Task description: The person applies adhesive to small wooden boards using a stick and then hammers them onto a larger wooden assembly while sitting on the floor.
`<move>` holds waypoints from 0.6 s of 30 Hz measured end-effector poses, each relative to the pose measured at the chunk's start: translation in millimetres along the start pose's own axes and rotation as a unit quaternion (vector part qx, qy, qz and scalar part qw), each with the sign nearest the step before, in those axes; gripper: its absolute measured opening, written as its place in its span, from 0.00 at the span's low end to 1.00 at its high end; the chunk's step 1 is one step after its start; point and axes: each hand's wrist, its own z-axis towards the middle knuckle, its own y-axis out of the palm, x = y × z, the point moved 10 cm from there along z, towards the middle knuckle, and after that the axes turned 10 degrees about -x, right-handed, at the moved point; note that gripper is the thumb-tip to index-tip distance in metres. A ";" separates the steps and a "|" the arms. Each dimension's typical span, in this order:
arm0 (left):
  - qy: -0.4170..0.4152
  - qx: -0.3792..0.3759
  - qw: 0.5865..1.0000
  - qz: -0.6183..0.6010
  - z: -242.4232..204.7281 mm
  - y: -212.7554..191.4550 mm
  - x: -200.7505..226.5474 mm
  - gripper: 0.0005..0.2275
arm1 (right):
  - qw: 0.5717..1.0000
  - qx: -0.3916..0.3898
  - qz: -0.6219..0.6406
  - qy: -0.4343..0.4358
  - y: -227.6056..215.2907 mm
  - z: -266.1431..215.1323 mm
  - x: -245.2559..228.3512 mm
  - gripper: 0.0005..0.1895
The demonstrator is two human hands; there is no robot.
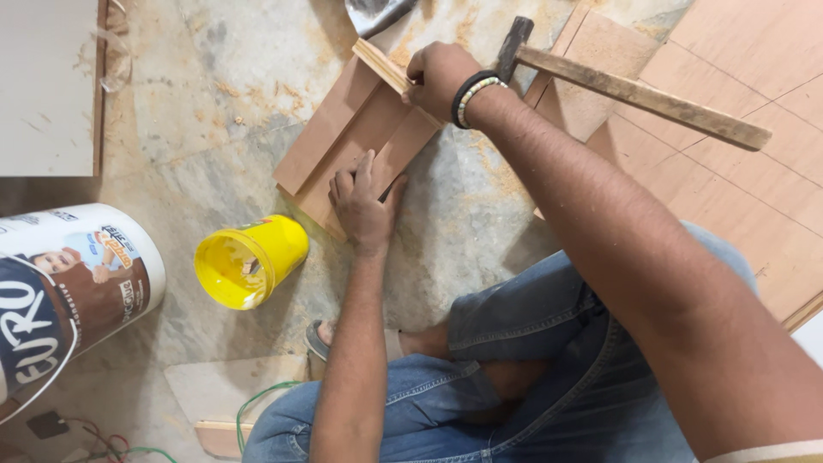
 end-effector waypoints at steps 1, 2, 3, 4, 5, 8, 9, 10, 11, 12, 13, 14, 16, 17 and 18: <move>0.007 0.012 1.000 -0.018 1.0 -5.8 -0.1 0.30 | 1.000 0.001 0.005 0.005 0.3 0.7 0.7 0.14; 0.014 0.024 0.999 -0.035 3.6 -12.4 -1.1 0.31 | 1.000 0.002 0.010 0.009 0.1 2.2 1.5 0.14; 0.020 0.036 0.998 -0.053 8.1 -19.2 -2.8 0.33 | 1.000 0.002 0.014 0.014 -0.1 4.4 2.5 0.15; -0.002 0.035 0.998 -0.050 14.7 -23.5 -10.4 0.33 | 0.999 -0.016 0.000 0.036 4.5 6.3 7.2 0.14; -0.024 0.034 0.998 -0.048 23.2 -27.9 -19.5 0.33 | 0.998 -0.035 -0.015 0.059 9.3 8.3 12.2 0.14; -0.008 0.030 0.999 -0.006 50.6 -36.7 -31.0 0.36 | 0.994 -0.064 -0.038 0.084 20.4 11.3 18.7 0.16; 0.012 0.029 0.999 0.013 60.1 -38.3 -31.9 0.36 | 0.993 -0.067 -0.042 0.085 22.4 12.5 18.7 0.17; 0.003 0.002 1.000 0.007 70.6 -33.9 -38.4 0.34 | 0.994 -0.070 -0.037 0.075 22.9 14.0 16.9 0.17; -0.006 -0.024 1.000 0.002 79.2 -28.4 -43.4 0.32 | 0.995 -0.073 -0.033 0.065 22.6 14.9 15.3 0.16; -0.015 -0.052 0.999 -0.004 83.9 -22.2 -47.1 0.30 | 0.995 -0.076 -0.028 0.056 22.4 14.9 14.1 0.16; -0.017 -0.053 0.998 -0.009 86.5 -21.4 -48.6 0.30 | 0.995 -0.080 -0.024 0.053 22.1 14.7 13.7 0.16; -0.018 -0.055 0.998 -0.014 88.0 -19.9 -49.3 0.29 | 0.995 -0.085 -0.020 0.051 21.7 13.8 13.8 0.16; -0.024 -0.064 0.997 -0.021 89.4 -17.6 -50.4 0.28 | 0.994 -0.097 -0.014 0.050 20.9 12.2 13.1 0.16; -0.029 -0.070 0.997 -0.024 89.4 -17.1 -51.2 0.28 | 0.993 -0.104 -0.013 0.052 20.8 11.5 12.2 0.16; -0.034 -0.075 0.996 -0.027 89.9 -16.7 -51.7 0.28 | 0.992 -0.111 -0.014 0.053 20.3 10.9 11.3 0.16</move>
